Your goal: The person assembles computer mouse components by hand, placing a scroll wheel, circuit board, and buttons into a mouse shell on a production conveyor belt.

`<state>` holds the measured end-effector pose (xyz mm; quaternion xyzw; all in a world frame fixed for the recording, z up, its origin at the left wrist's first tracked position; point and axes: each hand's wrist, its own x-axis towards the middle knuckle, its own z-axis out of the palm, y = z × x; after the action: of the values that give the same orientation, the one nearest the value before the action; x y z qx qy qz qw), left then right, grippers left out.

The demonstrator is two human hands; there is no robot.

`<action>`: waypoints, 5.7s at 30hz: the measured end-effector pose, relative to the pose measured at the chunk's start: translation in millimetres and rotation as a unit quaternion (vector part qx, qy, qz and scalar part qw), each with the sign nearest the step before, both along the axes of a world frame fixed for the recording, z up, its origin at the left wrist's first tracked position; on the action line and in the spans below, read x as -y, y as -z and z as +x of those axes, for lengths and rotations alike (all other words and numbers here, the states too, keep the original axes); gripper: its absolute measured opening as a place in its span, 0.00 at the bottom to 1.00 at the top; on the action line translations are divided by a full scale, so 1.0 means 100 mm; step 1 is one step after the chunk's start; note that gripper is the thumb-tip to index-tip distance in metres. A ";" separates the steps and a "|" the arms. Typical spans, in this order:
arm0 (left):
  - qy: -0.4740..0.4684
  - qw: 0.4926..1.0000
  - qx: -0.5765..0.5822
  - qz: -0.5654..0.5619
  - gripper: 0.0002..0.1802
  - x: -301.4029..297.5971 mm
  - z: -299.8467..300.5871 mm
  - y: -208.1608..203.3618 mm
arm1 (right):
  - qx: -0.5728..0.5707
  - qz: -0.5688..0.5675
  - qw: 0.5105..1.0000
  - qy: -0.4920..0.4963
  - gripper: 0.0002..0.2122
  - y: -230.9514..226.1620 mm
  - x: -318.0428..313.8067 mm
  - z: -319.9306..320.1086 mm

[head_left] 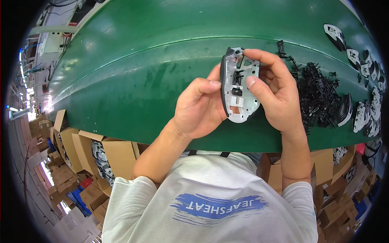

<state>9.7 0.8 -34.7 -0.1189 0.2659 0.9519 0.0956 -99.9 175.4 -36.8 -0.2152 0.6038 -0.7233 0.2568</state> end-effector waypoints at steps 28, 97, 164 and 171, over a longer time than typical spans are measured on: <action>-0.220 0.801 -0.064 -0.552 0.22 -0.32 -0.14 0.15 | -0.160 0.016 0.983 0.089 0.35 0.18 0.19 0.18; -0.366 0.863 0.078 -0.338 0.26 3.11 2.60 -0.62 | -0.317 0.306 0.896 0.060 0.18 -0.17 -0.40 -0.27; -0.112 0.979 -0.062 -0.156 0.32 0.03 -0.43 0.01 | -0.169 -0.023 0.977 0.126 0.11 0.03 0.01 0.06; -0.056 0.979 -0.017 -0.193 0.32 -0.12 -0.01 0.01 | -0.211 0.011 0.969 0.131 0.20 0.02 0.02 0.04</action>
<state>8.6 12.4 -35.7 -0.1339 0.4391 0.8883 0.0132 -96.1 173.9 -38.8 -0.2795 0.6752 -0.6820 0.0290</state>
